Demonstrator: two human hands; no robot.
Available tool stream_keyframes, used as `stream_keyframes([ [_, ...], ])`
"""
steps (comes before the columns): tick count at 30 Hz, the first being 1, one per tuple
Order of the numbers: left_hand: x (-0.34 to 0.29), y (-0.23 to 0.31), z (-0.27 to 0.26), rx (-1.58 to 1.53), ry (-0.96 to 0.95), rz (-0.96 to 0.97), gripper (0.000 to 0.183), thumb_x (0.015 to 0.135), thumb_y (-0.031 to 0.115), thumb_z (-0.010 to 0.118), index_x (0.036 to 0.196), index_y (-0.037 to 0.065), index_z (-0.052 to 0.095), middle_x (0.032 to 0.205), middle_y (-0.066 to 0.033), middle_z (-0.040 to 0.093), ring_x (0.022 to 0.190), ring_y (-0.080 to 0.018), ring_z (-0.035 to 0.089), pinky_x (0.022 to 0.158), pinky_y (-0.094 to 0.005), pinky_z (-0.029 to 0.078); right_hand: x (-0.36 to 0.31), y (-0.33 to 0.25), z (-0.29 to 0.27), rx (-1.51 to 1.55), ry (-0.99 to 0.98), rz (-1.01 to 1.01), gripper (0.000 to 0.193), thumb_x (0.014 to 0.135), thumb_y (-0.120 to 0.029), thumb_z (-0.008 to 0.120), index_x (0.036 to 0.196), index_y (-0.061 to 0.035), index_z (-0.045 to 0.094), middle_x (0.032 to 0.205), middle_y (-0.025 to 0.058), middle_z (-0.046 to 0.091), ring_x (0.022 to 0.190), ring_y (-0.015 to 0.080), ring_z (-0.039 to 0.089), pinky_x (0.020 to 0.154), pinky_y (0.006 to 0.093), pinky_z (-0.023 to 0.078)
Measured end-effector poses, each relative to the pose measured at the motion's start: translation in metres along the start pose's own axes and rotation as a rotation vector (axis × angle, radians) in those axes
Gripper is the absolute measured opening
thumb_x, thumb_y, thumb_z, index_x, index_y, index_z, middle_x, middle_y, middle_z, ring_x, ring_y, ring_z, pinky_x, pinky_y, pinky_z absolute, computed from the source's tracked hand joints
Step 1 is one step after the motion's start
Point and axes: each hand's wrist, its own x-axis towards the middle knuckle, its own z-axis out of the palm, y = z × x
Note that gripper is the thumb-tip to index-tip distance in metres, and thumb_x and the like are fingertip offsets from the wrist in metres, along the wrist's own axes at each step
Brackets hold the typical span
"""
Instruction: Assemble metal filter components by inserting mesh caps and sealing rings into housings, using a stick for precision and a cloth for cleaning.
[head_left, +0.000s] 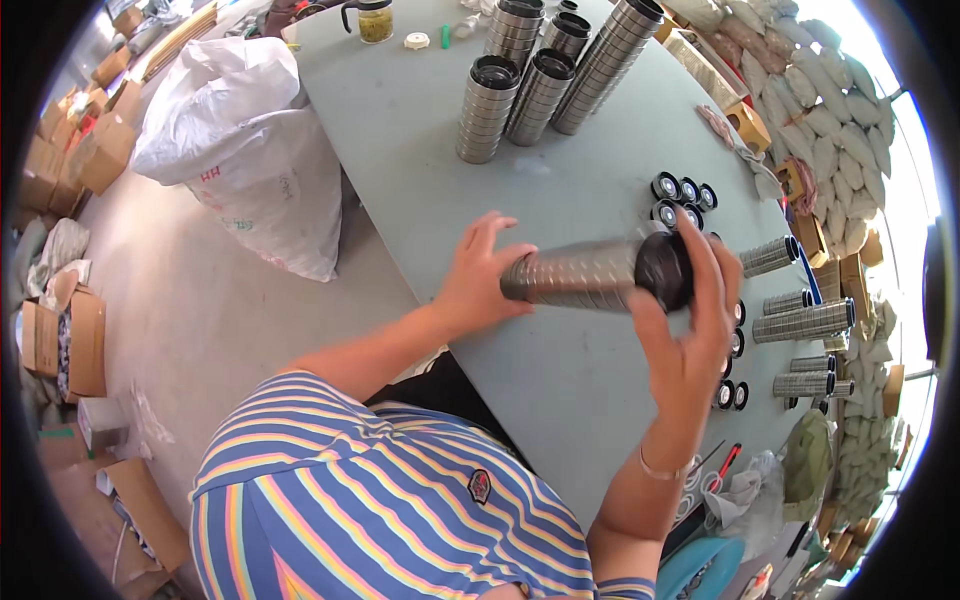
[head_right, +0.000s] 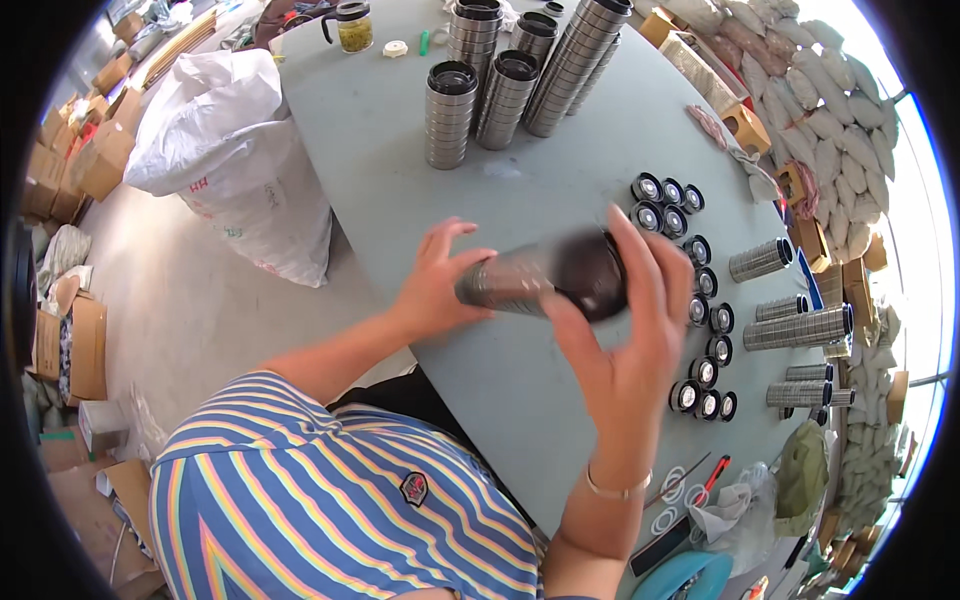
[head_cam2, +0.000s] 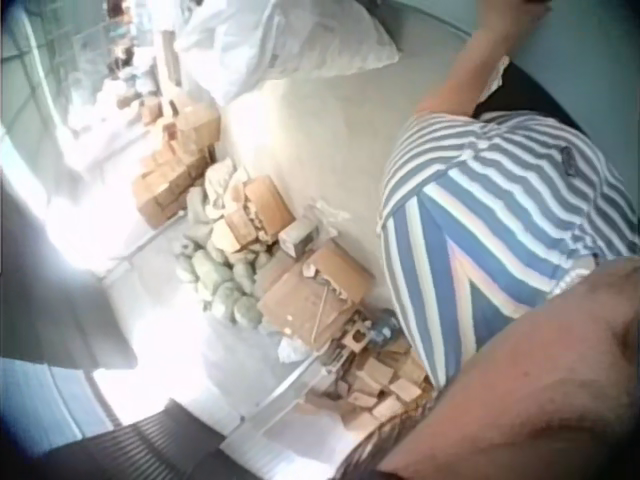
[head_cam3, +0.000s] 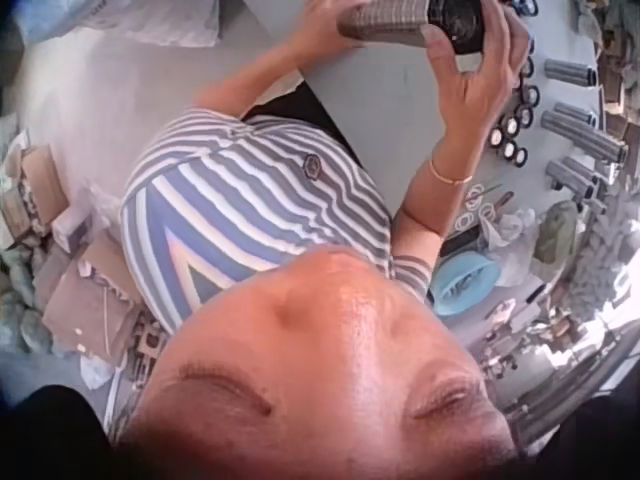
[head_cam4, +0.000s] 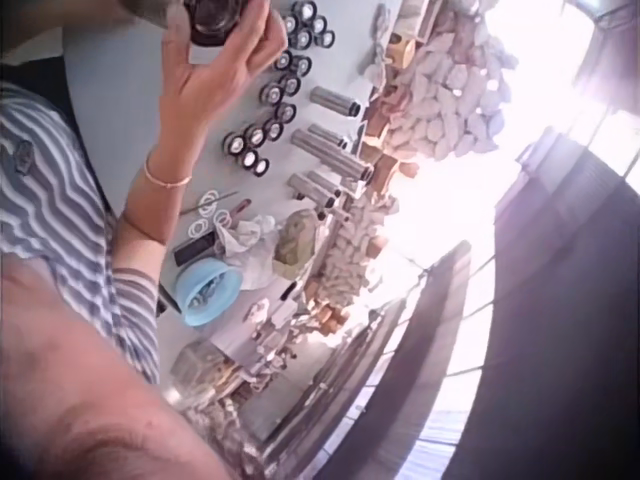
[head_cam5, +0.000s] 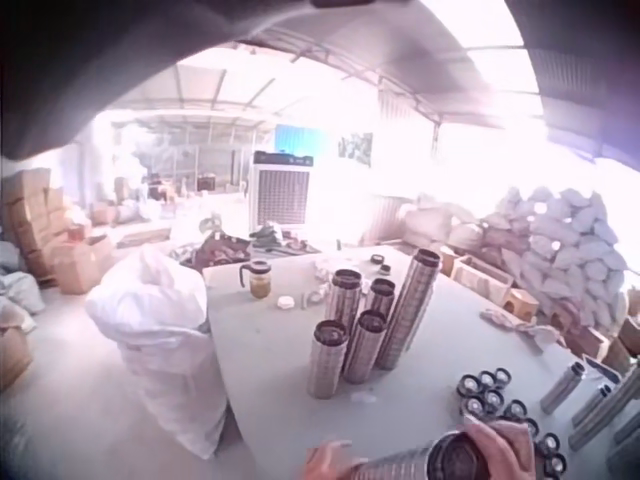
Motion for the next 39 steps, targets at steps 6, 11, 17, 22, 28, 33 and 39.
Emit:
stream_keyframes([
  [6, 0.008, -0.019, 0.010, -0.406, -0.260, -0.147, 0.081, 0.061, 0.022, 0.094, 0.131, 0.005, 0.058, 0.117, -0.0156, 0.061, 0.116, -0.0374, 0.059, 0.100, -0.0447, 0.049, 0.041, -0.006, 0.057, 0.108, -0.017, -0.076, 0.067, 0.078, -0.028, 0.087, 0.135, -0.0045, 0.063, 0.123, 0.0113, 0.059, 0.107, 0.0272, 0.061, 0.090, 0.0348, 0.052],
  [11, -0.001, -0.040, -0.002, -0.435, -0.107, -0.176, 0.078, 0.058, 0.015, 0.093, 0.128, 0.006, 0.060, 0.115, -0.0142, 0.062, 0.106, -0.0359, 0.061, 0.093, -0.0422, 0.051, 0.021, 0.000, 0.070, 0.240, 0.043, -0.018, 0.099, 0.075, -0.046, 0.090, 0.152, -0.0025, 0.043, 0.136, 0.0131, 0.057, 0.114, 0.0249, 0.060, 0.092, 0.0367, 0.052],
  [17, 0.002, -0.082, -0.043, -0.359, 0.001, -0.268, 0.064, 0.058, 0.014, 0.093, 0.115, 0.007, 0.066, 0.105, -0.0097, 0.065, 0.099, -0.0295, 0.064, 0.086, -0.0388, 0.053, -0.031, 0.025, 0.103, 0.233, -0.027, 0.149, 0.083, 0.083, -0.024, 0.084, 0.152, -0.0028, 0.042, 0.136, 0.0166, 0.057, 0.106, 0.0269, 0.060, 0.089, 0.0371, 0.051],
  [22, 0.033, -0.140, -0.077, -0.206, 0.084, -0.427, 0.044, 0.061, 0.014, 0.093, 0.095, 0.006, 0.067, 0.085, -0.0050, 0.070, 0.082, -0.0214, 0.067, 0.080, -0.0342, 0.053, -0.126, 0.069, 0.125, 0.053, -0.159, 0.330, 0.065, 0.085, -0.016, 0.076, 0.144, -0.0027, 0.050, 0.136, 0.0175, 0.056, 0.106, 0.0291, 0.061, 0.093, 0.0397, 0.052],
  [28, 0.124, -0.247, -0.071, -0.172, 0.051, -0.457, 0.059, 0.063, 0.017, 0.095, 0.112, 0.006, 0.064, 0.101, -0.0074, 0.074, 0.095, -0.0211, 0.070, 0.086, -0.0363, 0.054, -0.170, 0.058, 0.121, -0.122, -0.209, 0.228, 0.042, 0.088, -0.013, 0.073, 0.127, 0.0000, 0.062, 0.135, 0.0187, 0.057, 0.118, 0.0360, 0.059, 0.101, 0.0444, 0.048],
  [33, 0.186, -0.263, -0.038, -0.212, -0.031, -0.334, 0.079, 0.060, 0.024, 0.097, 0.128, 0.005, 0.061, 0.122, -0.0119, 0.073, 0.114, -0.0268, 0.069, 0.100, -0.0379, 0.053, -0.169, 0.062, 0.120, -0.042, -0.170, 0.294, 0.033, 0.088, -0.013, 0.073, 0.118, -0.0008, 0.067, 0.133, 0.0173, 0.059, 0.120, 0.0349, 0.058, 0.103, 0.0440, 0.046],
  [39, 0.213, -0.270, -0.019, -0.251, -0.072, -0.339, 0.083, 0.060, 0.019, 0.097, 0.133, 0.006, 0.060, 0.122, -0.0090, 0.073, 0.113, -0.0261, 0.069, 0.100, -0.0389, 0.054, -0.168, 0.061, 0.120, -0.057, -0.158, 0.286, 0.030, 0.087, -0.012, 0.073, 0.116, -0.0023, 0.068, 0.132, 0.0159, 0.060, 0.119, 0.0341, 0.059, 0.102, 0.0431, 0.047],
])
